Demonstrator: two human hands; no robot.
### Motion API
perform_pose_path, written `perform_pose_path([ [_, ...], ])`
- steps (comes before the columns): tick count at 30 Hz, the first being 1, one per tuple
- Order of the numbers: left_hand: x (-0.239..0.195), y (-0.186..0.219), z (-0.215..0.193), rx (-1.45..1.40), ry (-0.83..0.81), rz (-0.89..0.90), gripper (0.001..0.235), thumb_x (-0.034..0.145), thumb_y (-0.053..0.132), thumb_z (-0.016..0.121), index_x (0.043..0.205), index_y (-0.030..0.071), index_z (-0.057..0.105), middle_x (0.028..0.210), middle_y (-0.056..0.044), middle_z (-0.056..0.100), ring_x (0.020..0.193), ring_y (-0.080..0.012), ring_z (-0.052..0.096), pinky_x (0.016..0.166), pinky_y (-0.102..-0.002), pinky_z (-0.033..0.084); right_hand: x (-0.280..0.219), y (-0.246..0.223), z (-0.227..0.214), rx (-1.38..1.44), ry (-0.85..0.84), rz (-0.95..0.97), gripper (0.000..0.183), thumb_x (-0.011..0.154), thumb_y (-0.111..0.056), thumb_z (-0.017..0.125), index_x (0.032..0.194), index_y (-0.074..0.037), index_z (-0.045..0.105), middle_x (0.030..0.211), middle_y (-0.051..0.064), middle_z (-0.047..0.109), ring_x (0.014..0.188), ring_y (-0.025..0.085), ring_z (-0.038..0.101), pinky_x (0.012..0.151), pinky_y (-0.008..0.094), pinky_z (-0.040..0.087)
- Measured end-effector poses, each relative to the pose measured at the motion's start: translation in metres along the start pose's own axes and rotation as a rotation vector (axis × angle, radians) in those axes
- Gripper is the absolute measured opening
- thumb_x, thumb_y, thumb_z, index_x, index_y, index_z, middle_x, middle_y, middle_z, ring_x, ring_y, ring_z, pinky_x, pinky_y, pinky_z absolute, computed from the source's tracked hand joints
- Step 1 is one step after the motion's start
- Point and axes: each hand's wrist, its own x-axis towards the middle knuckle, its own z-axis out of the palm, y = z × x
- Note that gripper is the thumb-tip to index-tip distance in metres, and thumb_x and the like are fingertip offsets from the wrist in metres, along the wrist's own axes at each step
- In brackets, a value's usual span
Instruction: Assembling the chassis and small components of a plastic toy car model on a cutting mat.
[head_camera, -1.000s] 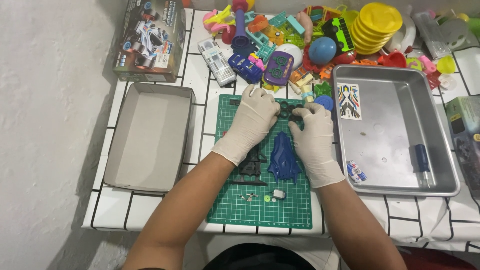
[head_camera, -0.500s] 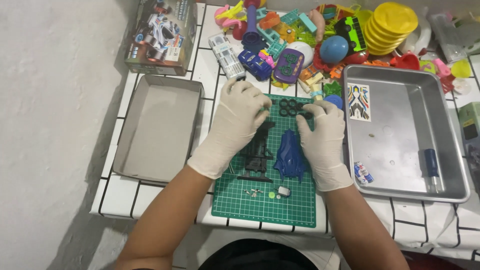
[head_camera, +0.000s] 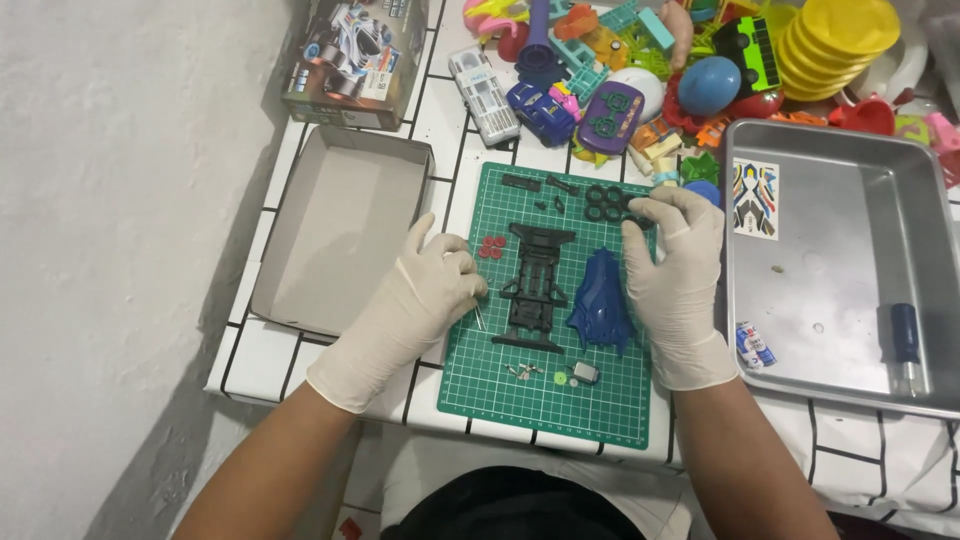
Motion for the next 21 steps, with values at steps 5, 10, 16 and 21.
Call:
perform_pose_path([
  [5,-0.004,0.001,0.005,0.051,0.003,0.045,0.01,0.09,0.027,0.073,0.088,0.018,0.069,0.085,0.0,0.066,0.114,-0.0168,0.056,0.12,-0.062,0.025,0.0,0.006,-0.001,0.011,0.002,-0.019,0.021,0.092,0.004,0.078,0.11,-0.006,0.074,0.114,0.01,0.058,0.117,0.03,0.055,0.104,0.042,0.045],
  [10,-0.01,-0.004,0.014,0.083,-0.004,0.057,0.009,0.095,0.027,0.067,0.094,0.018,0.067,0.085,0.0,0.064,0.11,-0.0148,0.058,0.121,-0.065,0.024,0.001,0.003,-0.001,0.023,-0.017,0.006,0.02,0.092,0.006,0.077,0.108,-0.005,0.074,0.114,0.01,0.057,0.119,0.029,0.053,0.104,0.042,0.045],
  [16,-0.008,0.005,-0.011,-0.051,-0.071,0.001,0.011,0.1,0.023,0.061,0.104,0.013,0.065,0.088,-0.004,0.063,0.106,-0.0178,0.061,0.119,-0.064,0.027,0.001,-0.002,0.0,0.025,-0.016,0.011,0.022,0.09,0.01,0.075,0.108,-0.003,0.075,0.113,0.011,0.058,0.117,0.03,0.055,0.103,0.042,0.045],
  [21,-0.009,-0.003,0.007,0.118,0.024,0.059,0.013,0.095,0.03,0.067,0.096,0.018,0.067,0.086,-0.001,0.064,0.112,-0.0172,0.057,0.119,-0.064,0.029,0.0,-0.001,0.002,0.024,-0.015,0.013,0.023,0.09,0.011,0.074,0.108,-0.002,0.075,0.113,0.012,0.058,0.118,0.031,0.054,0.104,0.043,0.045],
])
